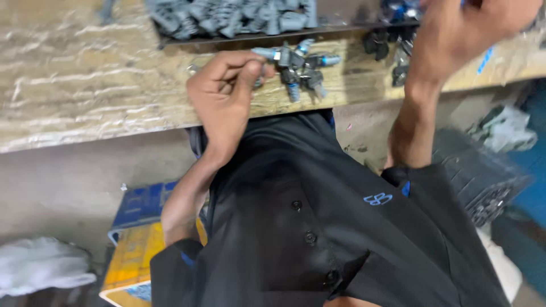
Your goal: The person sits at a workbench and assembles small lock components by hand. They pick gray cylindrical lock bodies from a tray, press blue circular discs and small black key parts onto them, and place the assembled units on the bench, repeating the cycle with new parts.
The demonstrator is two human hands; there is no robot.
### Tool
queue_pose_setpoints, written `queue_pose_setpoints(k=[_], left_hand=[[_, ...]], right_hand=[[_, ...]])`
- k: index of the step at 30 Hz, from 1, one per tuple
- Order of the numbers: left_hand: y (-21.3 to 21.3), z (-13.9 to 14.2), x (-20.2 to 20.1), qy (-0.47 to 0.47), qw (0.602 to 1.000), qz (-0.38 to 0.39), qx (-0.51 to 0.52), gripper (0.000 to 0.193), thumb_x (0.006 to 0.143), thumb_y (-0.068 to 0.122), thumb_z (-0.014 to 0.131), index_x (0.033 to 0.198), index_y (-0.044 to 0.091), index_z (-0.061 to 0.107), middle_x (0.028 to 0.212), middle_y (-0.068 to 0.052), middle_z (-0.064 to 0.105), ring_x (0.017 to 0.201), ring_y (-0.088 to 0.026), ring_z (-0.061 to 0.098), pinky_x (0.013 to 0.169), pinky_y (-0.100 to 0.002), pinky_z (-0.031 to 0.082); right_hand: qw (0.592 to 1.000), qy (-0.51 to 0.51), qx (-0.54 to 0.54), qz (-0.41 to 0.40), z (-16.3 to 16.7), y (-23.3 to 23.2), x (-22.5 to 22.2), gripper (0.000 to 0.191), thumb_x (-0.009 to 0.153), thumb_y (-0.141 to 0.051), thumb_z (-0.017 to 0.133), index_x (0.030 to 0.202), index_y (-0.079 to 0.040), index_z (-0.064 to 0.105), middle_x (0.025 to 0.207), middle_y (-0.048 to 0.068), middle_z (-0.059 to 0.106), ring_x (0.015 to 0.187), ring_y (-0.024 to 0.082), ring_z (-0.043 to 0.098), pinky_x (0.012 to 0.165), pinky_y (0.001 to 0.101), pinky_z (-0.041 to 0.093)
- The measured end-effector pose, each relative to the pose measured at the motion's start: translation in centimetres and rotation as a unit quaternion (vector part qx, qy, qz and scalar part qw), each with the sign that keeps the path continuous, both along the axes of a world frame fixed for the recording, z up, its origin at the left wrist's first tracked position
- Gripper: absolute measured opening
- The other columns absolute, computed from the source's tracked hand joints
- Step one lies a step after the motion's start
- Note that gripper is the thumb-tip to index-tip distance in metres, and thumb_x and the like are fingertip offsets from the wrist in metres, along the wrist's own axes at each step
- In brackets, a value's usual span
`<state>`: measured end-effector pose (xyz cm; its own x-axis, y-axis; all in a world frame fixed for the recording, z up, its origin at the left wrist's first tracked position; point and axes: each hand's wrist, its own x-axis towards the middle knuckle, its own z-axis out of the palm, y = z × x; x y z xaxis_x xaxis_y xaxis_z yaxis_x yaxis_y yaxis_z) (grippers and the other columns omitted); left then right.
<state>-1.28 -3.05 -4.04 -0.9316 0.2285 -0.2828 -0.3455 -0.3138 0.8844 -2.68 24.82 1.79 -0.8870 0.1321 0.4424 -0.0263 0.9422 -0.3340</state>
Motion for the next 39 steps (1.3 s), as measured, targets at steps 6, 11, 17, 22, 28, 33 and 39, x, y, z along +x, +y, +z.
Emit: queue_pose_setpoints(k=[6,11,17,22,28,33,39], left_hand=[[0.4,1.3,0.4,-0.055,0.997,0.039,0.042,0.014,0.112,0.010,0.064,0.117,-0.002,0.069,0.100,-0.006,0.077,0.084,-0.006,0.068,0.067,-0.020,0.050],[0.9,1.9,0.8,-0.056,0.995,0.047,0.075,0.014,0.114,0.010,0.065,0.116,-0.003,0.068,0.103,-0.005,0.075,0.089,-0.005,0.068,0.075,-0.021,0.054],[0.7,2.0,0.7,-0.048,0.998,0.010,0.028,0.014,0.114,0.010,0.065,0.117,-0.003,0.067,0.084,0.001,0.068,0.070,0.000,0.055,0.061,-0.018,0.044],[-0.2,1.9,0.1,-0.050,0.998,-0.034,0.013,0.012,0.111,0.009,0.065,0.115,-0.002,0.069,0.081,0.001,0.068,0.066,-0.001,0.053,0.060,-0.019,0.042],[-0.9,2.2,-0.1,-0.046,0.998,-0.035,0.003,0.011,0.109,0.006,0.069,0.112,-0.004,0.072,0.089,0.000,0.070,0.069,0.000,0.055,0.060,-0.019,0.043],[-1.0,2.3,0.0,-0.031,0.999,-0.017,0.017,0.011,0.110,0.006,0.072,0.108,-0.004,0.073,0.088,-0.001,0.069,0.077,-0.003,0.060,0.067,-0.020,0.046],[-0.9,2.6,0.2,-0.145,0.985,0.006,0.088,0.011,0.105,0.009,0.073,0.105,-0.002,0.075,0.087,-0.002,0.069,0.074,-0.005,0.057,0.063,-0.021,0.043]], right_hand=[[0.935,-0.170,-0.220,0.221,1.9,-9.0,2.5,0.012,0.096,0.001,0.074,0.105,0.006,0.068,0.090,0.015,0.070,0.081,0.025,0.070,0.073,0.0330,0.054],[0.962,-0.119,-0.188,0.161,1.2,-13.3,3.4,0.044,0.093,-0.007,0.090,0.125,0.006,0.063,0.098,0.014,0.067,0.084,0.023,0.069,0.072,0.0316,0.056],[0.980,-0.100,-0.106,0.137,0.1,-13.1,4.4,0.034,0.094,0.004,0.088,0.123,0.005,0.070,0.092,0.010,0.065,0.078,0.021,0.066,0.066,0.0320,0.054],[0.971,-0.111,-0.150,0.148,0.0,-12.7,4.8,0.029,0.092,0.007,0.086,0.118,0.005,0.072,0.090,0.011,0.067,0.073,0.019,0.065,0.065,0.0322,0.052],[0.948,-0.162,-0.204,0.180,0.7,-12.0,4.9,0.027,0.101,0.005,0.082,0.125,0.006,0.069,0.098,0.014,0.068,0.078,0.018,0.069,0.067,0.0274,0.054],[0.937,-0.128,-0.278,0.170,-0.5,-11.8,5.3,0.026,0.100,0.007,0.081,0.124,0.006,0.071,0.099,0.015,0.070,0.077,0.018,0.069,0.065,0.0267,0.053],[0.935,-0.101,-0.310,0.138,-1.1,-11.4,5.9,0.024,0.099,0.008,0.080,0.122,0.007,0.070,0.101,0.015,0.071,0.081,0.018,0.068,0.071,0.0262,0.052]])
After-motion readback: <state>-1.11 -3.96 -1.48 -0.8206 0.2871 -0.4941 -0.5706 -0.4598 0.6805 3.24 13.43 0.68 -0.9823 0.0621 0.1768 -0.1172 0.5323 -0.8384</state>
